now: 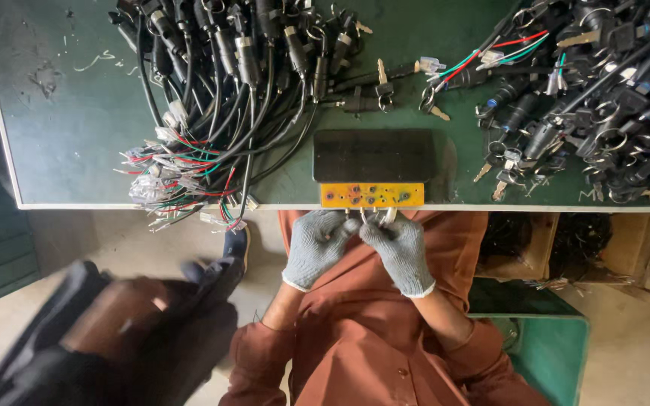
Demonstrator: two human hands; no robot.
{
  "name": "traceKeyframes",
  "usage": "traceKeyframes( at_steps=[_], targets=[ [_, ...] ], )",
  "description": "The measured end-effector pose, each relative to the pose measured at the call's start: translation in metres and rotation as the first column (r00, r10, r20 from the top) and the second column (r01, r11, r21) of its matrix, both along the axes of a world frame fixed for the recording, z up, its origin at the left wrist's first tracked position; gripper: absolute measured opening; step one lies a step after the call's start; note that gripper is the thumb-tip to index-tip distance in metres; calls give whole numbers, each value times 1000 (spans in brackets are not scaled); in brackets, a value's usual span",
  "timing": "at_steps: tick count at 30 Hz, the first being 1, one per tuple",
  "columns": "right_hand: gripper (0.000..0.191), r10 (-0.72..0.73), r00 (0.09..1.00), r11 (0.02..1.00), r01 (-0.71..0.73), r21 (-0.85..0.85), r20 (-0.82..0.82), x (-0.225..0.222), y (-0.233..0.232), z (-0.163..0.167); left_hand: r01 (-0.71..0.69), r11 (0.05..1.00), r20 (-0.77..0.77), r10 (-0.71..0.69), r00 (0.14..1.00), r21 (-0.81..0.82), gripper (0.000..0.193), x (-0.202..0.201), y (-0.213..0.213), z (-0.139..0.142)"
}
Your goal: The person assembles ignition switch assemblies by inserting wires into a yellow test fixture, inserting a key into the switch, and using a crimping tool to secure connections. The person handles multiple ignition switches and wires, placing completed units aside.
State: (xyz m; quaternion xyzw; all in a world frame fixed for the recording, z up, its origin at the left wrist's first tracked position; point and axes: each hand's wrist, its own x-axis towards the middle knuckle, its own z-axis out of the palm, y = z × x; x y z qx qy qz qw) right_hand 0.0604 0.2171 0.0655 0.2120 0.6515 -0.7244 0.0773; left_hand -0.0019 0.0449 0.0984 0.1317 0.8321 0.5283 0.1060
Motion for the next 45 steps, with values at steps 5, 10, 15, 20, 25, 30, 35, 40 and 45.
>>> traceKeyframes(
  at_steps=[5,10,15,20,25,30,35,40,45],
  targets=[
    [12,-29,1000,999,29,-42,8,-2,1,-2,-97,995,268,85,960,32,25,2,4,5],
    [14,89,994,992,-83,98,-61,-1,10,11,-216,964,161,191,968,152,17,14,12,3],
    [16,45,992,990,-60,125,119,-1,13,20,-323,936,196,294,936,139,24,22,22,-4],
    [11,119,993,990,-118,-75,7,-7,19,18,-286,947,137,267,954,147,30,22,20,-5],
    [7,128,991,978,-133,-161,-38,-14,24,15,-272,957,160,254,954,102,32,20,18,-9],
    [12,103,993,971,-87,-220,60,-17,25,10,-269,950,225,230,947,159,32,21,16,-13],
    [12,37,999,998,-36,-46,35,-8,15,0,-262,956,164,239,957,135,30,23,15,-17],
    [12,-96,995,986,99,135,-29,3,-5,-17,-275,928,204,227,952,253,26,24,17,-16],
    [14,-70,993,945,37,324,90,2,-1,-17,-382,895,401,271,875,231,22,25,26,-4]
  ],
)
